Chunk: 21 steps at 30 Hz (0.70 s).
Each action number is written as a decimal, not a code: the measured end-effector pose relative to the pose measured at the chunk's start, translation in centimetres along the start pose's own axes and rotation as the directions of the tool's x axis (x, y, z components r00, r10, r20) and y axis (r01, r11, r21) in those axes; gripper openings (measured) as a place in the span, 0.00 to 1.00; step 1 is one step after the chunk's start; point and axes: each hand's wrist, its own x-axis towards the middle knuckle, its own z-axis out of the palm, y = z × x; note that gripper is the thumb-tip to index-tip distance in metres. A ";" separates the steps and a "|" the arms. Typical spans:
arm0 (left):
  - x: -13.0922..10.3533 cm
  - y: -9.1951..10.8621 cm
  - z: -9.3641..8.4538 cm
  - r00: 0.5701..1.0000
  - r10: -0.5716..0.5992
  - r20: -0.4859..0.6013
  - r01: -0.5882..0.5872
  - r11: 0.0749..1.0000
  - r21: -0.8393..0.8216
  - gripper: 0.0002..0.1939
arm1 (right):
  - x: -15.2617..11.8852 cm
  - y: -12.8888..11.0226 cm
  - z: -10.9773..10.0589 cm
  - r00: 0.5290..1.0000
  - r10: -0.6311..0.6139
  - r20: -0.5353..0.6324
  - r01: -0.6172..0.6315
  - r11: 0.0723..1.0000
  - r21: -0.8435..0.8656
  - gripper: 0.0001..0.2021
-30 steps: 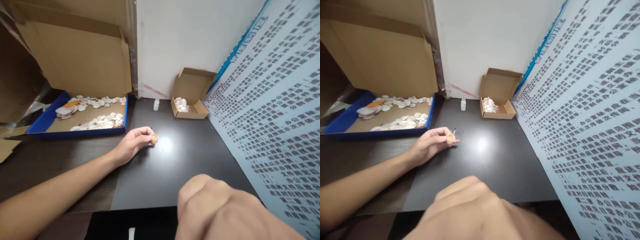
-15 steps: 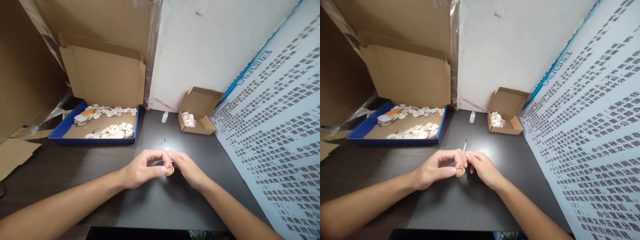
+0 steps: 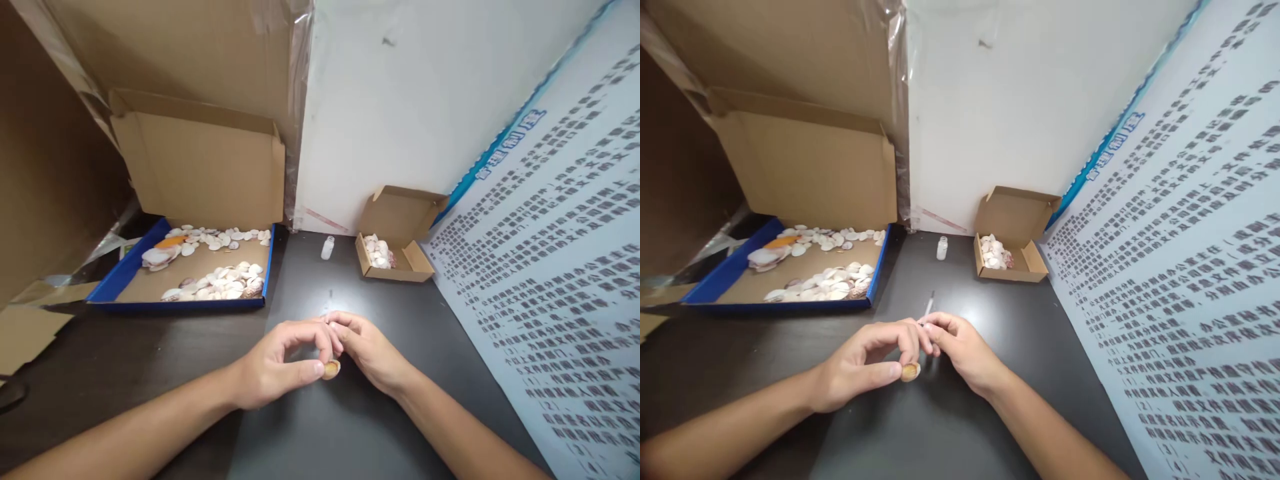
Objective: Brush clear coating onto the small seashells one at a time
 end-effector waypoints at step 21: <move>2.1 -3.0 -2.0 0.783 -0.464 -0.413 0.230 0.834 -0.501 0.10 | -1.6 0.6 -0.9 0.918 -0.389 0.076 0.321 0.619 -0.716 0.11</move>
